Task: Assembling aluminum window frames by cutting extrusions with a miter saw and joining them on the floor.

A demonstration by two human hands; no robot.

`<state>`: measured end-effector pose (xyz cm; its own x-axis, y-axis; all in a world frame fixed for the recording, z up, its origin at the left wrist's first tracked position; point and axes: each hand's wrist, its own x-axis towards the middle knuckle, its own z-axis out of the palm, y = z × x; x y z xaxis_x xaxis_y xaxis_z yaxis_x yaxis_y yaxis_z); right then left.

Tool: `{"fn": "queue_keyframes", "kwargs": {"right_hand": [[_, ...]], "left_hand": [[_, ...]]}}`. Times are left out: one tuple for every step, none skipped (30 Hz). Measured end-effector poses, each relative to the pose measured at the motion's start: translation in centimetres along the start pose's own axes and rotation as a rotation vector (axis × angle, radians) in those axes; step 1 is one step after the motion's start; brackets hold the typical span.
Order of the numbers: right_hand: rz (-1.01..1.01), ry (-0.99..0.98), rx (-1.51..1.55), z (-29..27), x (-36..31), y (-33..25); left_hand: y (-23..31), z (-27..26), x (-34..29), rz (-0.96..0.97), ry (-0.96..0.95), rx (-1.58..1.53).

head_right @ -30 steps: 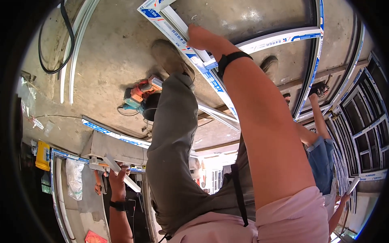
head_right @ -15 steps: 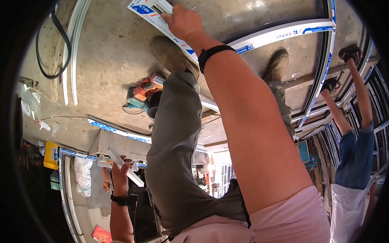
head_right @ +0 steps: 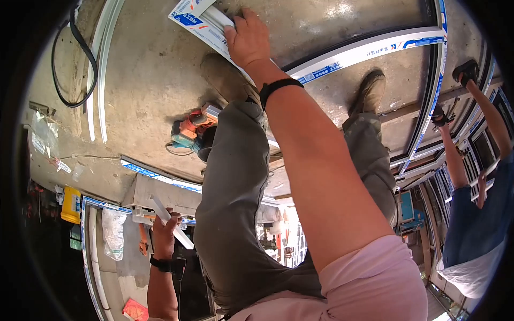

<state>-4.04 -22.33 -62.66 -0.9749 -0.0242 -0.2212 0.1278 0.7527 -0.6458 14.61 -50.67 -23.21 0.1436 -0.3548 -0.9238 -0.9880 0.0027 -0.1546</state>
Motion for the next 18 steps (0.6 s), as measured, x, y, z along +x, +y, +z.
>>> {"fn": "queue_keyframes", "kwargs": {"right_hand": [[0.015, 0.02, 0.022, 0.5, -0.3, 0.0], [0.022, 0.038, 0.059, 0.5, -0.1, 0.0], [0.022, 0.034, 0.065, 0.0, -0.4, -0.2], [0.232, -0.148, 0.195, -0.7, -0.9, -0.4], [0.442, -0.332, 0.322, -1.4, -1.1, -0.5], [0.453, -0.334, 0.316, -2.0, -0.8, -0.4], [0.427, -0.443, 0.264, -2.6, -0.3, -0.3], [0.401, -0.551, 0.213, -3.2, -0.1, -0.3], [0.279, -0.491, 0.109, -3.3, 0.1, -0.2], [0.162, -0.436, 0.01, -3.2, -0.5, -0.2], [0.122, -0.37, -0.047, -2.8, -0.7, -0.2], [0.128, -0.376, -0.05, -3.1, -0.7, -0.4], [0.113, -0.415, -0.081, -3.4, -0.5, -0.3], [0.098, -0.455, -0.111, -3.6, -0.3, -0.3], [0.061, -0.448, -0.141, -3.5, 0.2, -0.1], [0.066, -0.445, -0.14, -3.5, 0.1, -0.2], [0.053, -0.464, -0.177, -3.5, -0.2, -0.3], [0.037, -0.485, -0.211, -3.6, -0.2, -0.6]], "left_hand": [[-0.2, 0.2, 0.0, 0.014, 0.012, 0.066], [-0.4, 0.2, 0.1, 0.003, 0.013, 0.04], [-0.3, -0.1, -0.1, 0.0, 0.015, 0.013], [-0.1, -0.3, -0.4, -0.002, 0.015, -0.014], [0.0, 0.0, -0.2, -0.005, 0.016, -0.017], [1.1, 0.4, 0.1, -0.007, 0.03, -0.013], [1.6, 0.6, 0.1, -0.009, 0.044, -0.008], [1.2, 0.1, -0.5, -0.017, 0.037, -0.002], [0.5, 0.0, -0.1, -0.003, 0.017, 0.003], [0.3, 0.1, 0.1, 0.002, 0.001, 0.012], [0.4, 0.1, 0.3, 0.004, 0.007, 0.02], [0.8, 0.2, 0.1, -0.003, 0.004, 0.024], [1.3, 0.6, 0.2, 0.008, -0.007, 0.017], [1.6, 1.0, 0.2, 0.018, -0.017, 0.012], [1.9, 1.4, 0.6, 0.018, -0.01, 0.001], [2.1, 1.3, 0.7, 0.019, -0.011, 0.007], [2.2, 1.0, 0.9, 0.027, -0.02, 0.035], [2.4, 0.8, 1.0, 0.033, -0.025, 0.062]]}}
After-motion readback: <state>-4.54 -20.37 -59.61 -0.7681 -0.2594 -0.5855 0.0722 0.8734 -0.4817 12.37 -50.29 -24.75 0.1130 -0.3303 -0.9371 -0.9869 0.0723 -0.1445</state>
